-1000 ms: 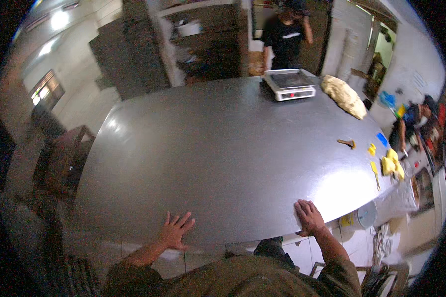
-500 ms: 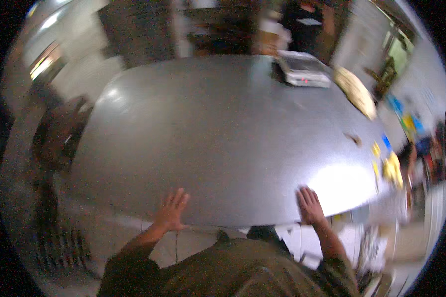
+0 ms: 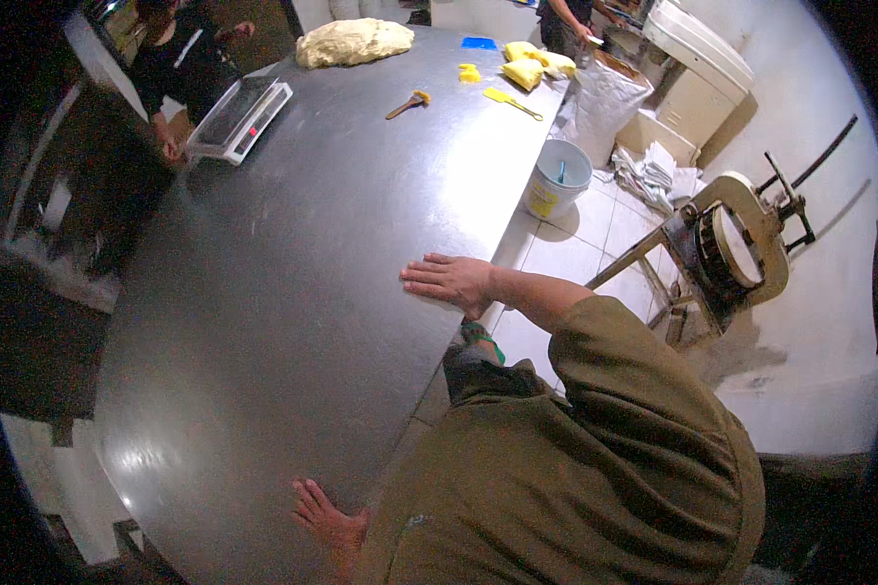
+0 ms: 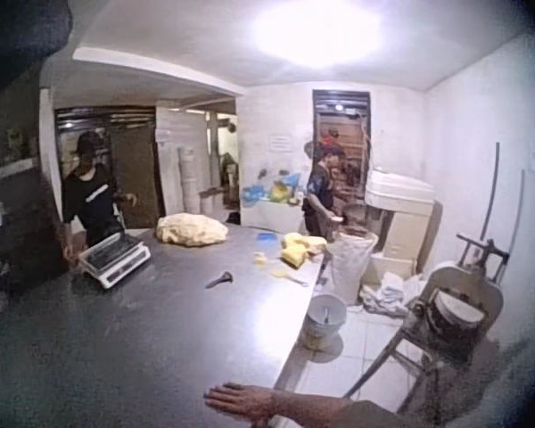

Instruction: The person wipes down a metal work surface with a small cloth, operates a manual dough divider to press and cut dough, greases a metal baking pan by hand, and then flattens a portion of dough into the greased pan.

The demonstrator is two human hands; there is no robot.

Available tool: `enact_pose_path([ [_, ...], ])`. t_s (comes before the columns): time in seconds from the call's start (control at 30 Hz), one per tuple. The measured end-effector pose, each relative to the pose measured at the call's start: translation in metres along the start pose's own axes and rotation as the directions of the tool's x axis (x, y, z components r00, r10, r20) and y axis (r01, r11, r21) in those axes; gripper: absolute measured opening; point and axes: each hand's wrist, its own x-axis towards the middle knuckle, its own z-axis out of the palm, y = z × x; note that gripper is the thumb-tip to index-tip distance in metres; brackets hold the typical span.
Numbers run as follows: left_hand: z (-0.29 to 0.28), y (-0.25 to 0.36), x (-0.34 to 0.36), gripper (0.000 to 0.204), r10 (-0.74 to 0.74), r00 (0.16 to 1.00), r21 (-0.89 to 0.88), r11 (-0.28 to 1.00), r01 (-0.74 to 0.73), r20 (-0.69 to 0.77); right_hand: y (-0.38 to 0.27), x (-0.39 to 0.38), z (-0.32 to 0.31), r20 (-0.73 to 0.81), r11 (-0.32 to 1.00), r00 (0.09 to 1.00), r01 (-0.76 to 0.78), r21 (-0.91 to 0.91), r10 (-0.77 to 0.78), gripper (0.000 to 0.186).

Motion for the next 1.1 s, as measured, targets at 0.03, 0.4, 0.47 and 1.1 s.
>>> enact_pose_path([
  [0.03,0.014,-0.007,-0.001,0.145,0.020,0.997,0.024,1.000,-0.018,-0.077,0.001,0.004,0.000,-0.024,1.000,1.000,0.020,0.017,-0.020,0.152],
  [0.4,0.026,-0.025,0.008,0.146,0.160,0.987,0.009,0.987,-0.159,-0.018,0.006,0.007,-0.005,-0.021,0.999,0.999,0.031,-0.041,-0.032,0.139],
  [0.47,0.012,-0.016,0.003,0.142,0.197,0.980,-0.011,0.980,-0.198,-0.028,0.009,0.004,0.001,-0.014,0.996,1.000,0.012,-0.085,-0.013,0.138],
  [1.1,0.002,-0.019,0.003,0.133,0.205,0.979,-0.171,0.965,-0.201,0.002,-0.002,0.011,-0.017,0.026,0.973,1.000,-0.011,-0.230,0.017,0.096],
])
